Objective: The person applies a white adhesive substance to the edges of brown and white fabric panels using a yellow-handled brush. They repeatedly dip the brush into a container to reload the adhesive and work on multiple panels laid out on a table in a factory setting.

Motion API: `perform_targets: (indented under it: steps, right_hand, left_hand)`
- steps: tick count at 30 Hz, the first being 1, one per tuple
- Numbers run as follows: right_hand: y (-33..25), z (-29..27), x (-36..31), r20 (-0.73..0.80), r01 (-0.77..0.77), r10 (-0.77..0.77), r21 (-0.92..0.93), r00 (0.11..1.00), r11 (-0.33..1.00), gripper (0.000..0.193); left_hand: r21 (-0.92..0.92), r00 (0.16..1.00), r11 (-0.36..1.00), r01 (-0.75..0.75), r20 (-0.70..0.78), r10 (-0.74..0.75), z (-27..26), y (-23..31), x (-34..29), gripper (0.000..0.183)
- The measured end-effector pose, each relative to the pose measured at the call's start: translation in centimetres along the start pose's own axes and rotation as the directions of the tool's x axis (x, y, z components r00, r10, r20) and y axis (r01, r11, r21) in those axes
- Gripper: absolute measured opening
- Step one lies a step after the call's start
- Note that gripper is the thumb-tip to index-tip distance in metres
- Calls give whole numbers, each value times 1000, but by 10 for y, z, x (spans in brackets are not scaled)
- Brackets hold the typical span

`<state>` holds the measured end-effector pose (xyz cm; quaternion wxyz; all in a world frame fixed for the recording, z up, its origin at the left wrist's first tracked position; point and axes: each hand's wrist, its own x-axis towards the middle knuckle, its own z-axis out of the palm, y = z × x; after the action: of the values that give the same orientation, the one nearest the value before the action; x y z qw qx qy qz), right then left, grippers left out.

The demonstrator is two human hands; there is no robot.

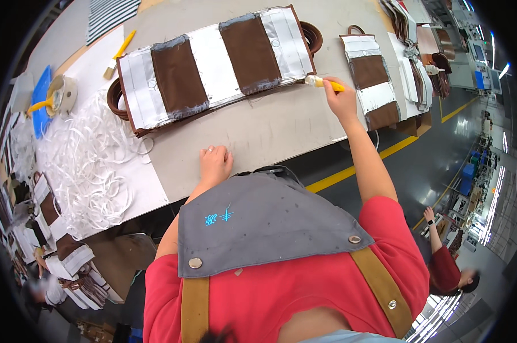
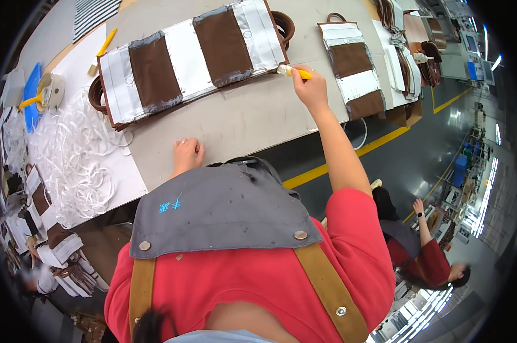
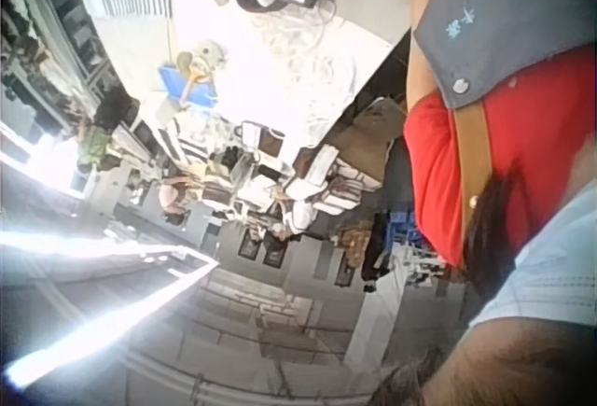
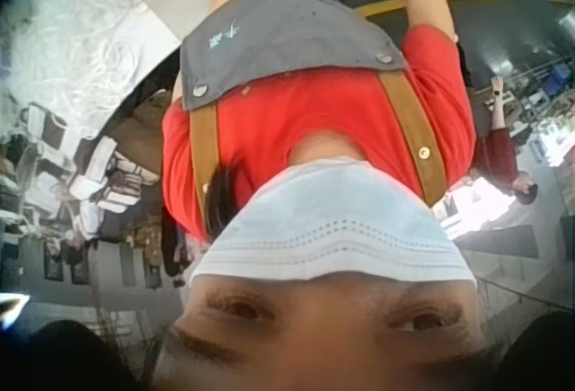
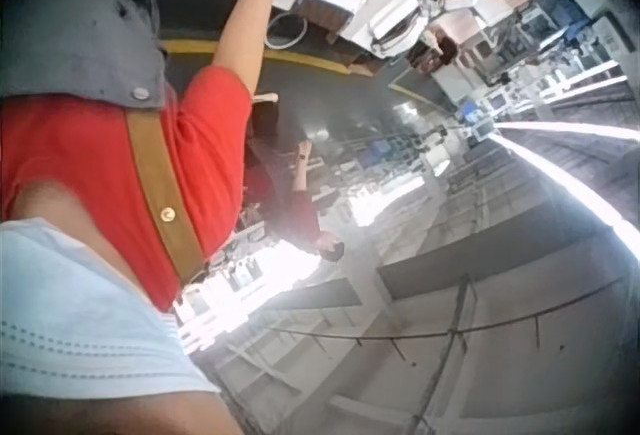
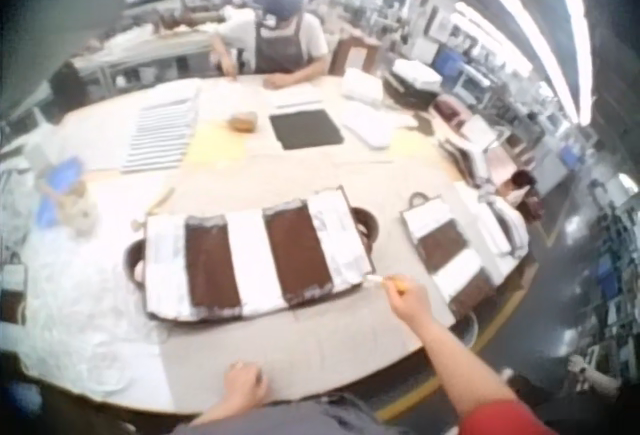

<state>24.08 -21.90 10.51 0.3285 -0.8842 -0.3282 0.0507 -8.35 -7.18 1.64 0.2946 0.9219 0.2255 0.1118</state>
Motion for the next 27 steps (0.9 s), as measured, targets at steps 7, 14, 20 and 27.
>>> perform_targets:
  steps: [7,14,20,27]
  right_hand:
    - [1,32,-5,-127,237,-230,44,965,970,13]
    - [-21,25,4,-20,37,-33,232,999,972,13]
    - [-15,15,28,140,113,-116,29,983,993,14]
    - [-14,19,48,310,205,-174,-70,935,976,19]
  left_hand:
    - [-50,999,998,-27,-44,25,-16,3,6,28]
    - [-86,998,996,-28,-66,23,-18,2,4,34]
    - [-61,998,998,-28,-64,24,-17,-3,2,34]
    - [-95,998,995,-37,-44,32,-18,2,7,18]
